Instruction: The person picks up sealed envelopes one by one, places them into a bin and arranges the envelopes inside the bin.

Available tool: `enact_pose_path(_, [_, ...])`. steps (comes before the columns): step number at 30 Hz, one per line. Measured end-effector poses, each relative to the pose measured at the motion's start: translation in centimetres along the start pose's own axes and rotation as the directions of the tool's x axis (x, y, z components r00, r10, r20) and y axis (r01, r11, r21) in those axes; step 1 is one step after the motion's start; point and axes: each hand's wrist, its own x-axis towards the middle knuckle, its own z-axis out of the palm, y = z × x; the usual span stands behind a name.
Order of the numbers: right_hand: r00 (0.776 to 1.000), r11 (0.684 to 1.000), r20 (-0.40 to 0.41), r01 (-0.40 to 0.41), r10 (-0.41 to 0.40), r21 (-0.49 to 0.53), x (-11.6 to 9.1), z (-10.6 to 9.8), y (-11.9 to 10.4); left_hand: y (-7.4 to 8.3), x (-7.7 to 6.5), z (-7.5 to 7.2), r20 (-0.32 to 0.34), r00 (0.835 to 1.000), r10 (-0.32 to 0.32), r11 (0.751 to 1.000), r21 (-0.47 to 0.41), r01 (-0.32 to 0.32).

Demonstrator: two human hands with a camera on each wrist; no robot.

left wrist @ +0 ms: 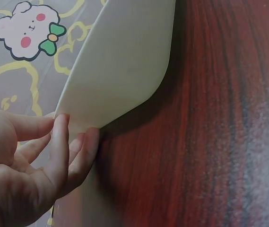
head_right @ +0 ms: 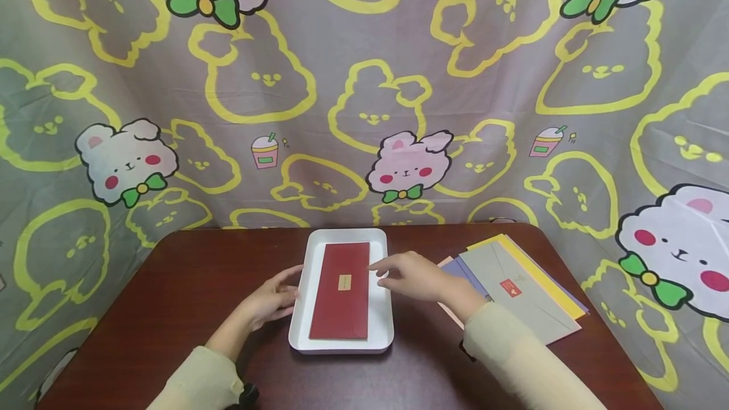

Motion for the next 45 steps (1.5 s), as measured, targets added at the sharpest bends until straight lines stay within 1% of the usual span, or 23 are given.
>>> enact_pose_path(3, [1.0, 1.0, -0.004, -0.005, 0.006, 0.011, -0.9, -0.7, 0.6, -0.1, 0.1, 0.0, 0.005, 1.0, -0.004, 1.0, -0.002, 0.004])
enact_pose_path(7, [0.999, 1.0, -0.037, -0.007, 0.007, -0.003, -2.3, -2.0, 1.9, 0.0, 0.2, 0.0, 0.012, 1.0, -0.005, 1.0, -0.007, 0.005])
enact_pose_path(11, [0.994, 0.996, -0.083, -0.078, 0.075, -0.032, -4.2, -3.5, 3.4, 0.1, 0.2, 0.0, 0.017, 1.0, -0.005, 1.0, -0.008, 0.005])
enact_pose_path(14, [0.983, 0.988, -0.122, -0.146, 0.14, -0.047, -5.6, -4.5, 4.4, 0.3, 0.1, 0.0, 0.016, 1.0, -0.011, 1.0, -0.007, 0.012])
enact_pose_path(15, [0.98, 0.986, -0.138, -0.156, 0.147, -0.056, -6.1, -4.7, 4.8, 0.3, 0.1, 0.0, 0.015, 1.0, -0.011, 1.0, -0.005, 0.011])
enact_pose_path(18, [0.973, 0.983, -0.172, -0.17, 0.157, -0.065, -7.2, -5.4, 5.6, 0.3, -0.1, -0.1, 0.017, 1.0, -0.01, 1.0, -0.002, 0.01])
enact_pose_path(20, [0.97, 0.984, -0.191, -0.166, 0.151, -0.068, -7.8, -5.7, 6.1, 0.4, -0.1, -0.1, 0.021, 1.0, -0.006, 1.0, 0.001, 0.006])
enact_pose_path(23, [0.968, 0.985, -0.204, -0.164, 0.149, -0.057, -8.6, -5.9, 6.8, 0.4, -0.1, -0.2, 0.024, 1.0, -0.003, 1.0, 0.002, 0.003])
enact_pose_path(26, [0.961, 0.98, -0.225, -0.182, 0.161, -0.078, -9.3, -6.2, 7.2, 0.3, 0.0, -0.1, 0.021, 1.0, -0.002, 1.0, 0.002, 0.002])
enact_pose_path(30, [0.944, 0.97, -0.272, -0.222, 0.188, -0.101, -10.3, -6.8, 7.9, 0.1, 0.0, 0.0, 0.017, 1.0, -0.003, 1.0, 0.002, 0.003])
enact_pose_path(35, [0.913, 0.961, -0.344, -0.263, 0.219, -0.087, -11.6, -7.4, 9.2, 0.1, 0.0, -0.1, 0.006, 1.0, -0.001, 1.0, 0.012, 0.001])
enact_pose_path(39, [0.89, 0.958, -0.396, -0.275, 0.223, -0.078, -12.8, -7.8, 10.5, 0.2, 0.0, -0.1, 0.008, 1.0, 0.002, 1.0, 0.013, -0.002])
enact_pose_path(42, [0.879, 0.955, -0.416, -0.288, 0.232, -0.075, -13.5, -8.1, 11.4, 0.2, 0.0, 0.0, 0.012, 1.0, 0.002, 1.0, 0.007, -0.002])
enact_pose_path(45, [0.867, 0.948, -0.42, -0.315, 0.27, -0.041, -14.1, -8.1, 12.0, 0.1, 0.0, 0.0, 0.012, 1.0, 0.0, 1.0, 0.001, 0.0])
